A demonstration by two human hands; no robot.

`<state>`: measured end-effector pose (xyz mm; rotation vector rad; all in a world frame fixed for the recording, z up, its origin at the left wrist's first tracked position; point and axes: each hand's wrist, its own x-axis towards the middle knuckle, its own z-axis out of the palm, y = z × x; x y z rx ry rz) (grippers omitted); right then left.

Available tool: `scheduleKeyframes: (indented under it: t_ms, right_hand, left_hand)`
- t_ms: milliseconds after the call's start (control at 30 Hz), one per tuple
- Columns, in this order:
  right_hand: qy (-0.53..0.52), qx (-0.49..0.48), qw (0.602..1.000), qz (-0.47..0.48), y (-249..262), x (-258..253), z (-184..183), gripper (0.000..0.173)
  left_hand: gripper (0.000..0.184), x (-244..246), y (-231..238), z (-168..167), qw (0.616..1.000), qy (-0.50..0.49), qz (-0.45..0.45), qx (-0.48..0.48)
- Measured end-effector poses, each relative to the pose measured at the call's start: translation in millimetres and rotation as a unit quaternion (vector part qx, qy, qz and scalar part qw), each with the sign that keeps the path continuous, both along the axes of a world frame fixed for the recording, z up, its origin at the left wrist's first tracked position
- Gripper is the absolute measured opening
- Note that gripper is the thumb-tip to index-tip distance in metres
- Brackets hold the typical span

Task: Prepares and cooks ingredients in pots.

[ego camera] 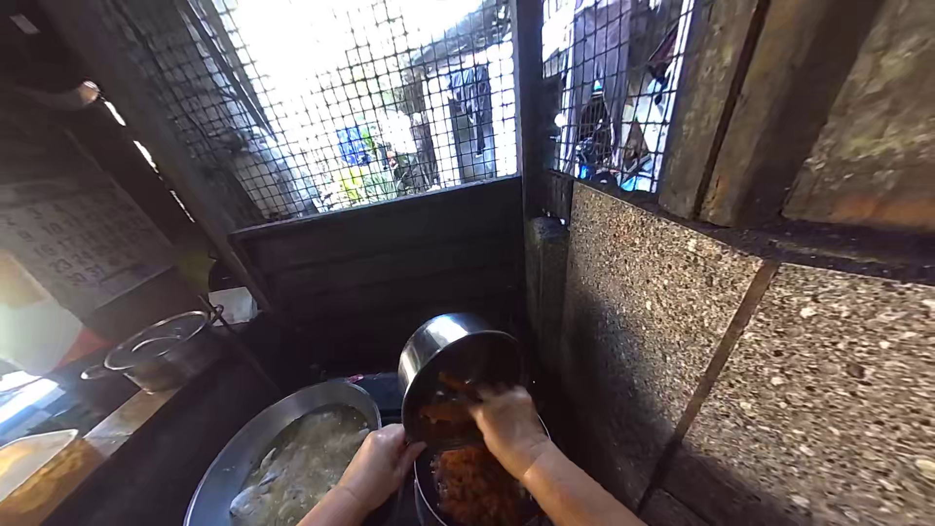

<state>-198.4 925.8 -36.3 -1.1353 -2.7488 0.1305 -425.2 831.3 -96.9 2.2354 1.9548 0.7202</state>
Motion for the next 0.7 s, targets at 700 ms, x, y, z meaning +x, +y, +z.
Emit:
scheduleKeyframes:
  t_ms: [700]
  right_hand:
    - [-0.044,-0.158,0.971,-0.174,13.3,-16.4,-37.9,0.034]
  left_hand:
    - [0.040,3.0,-13.4,-9.2,0.971,0.130,0.138,-0.148]
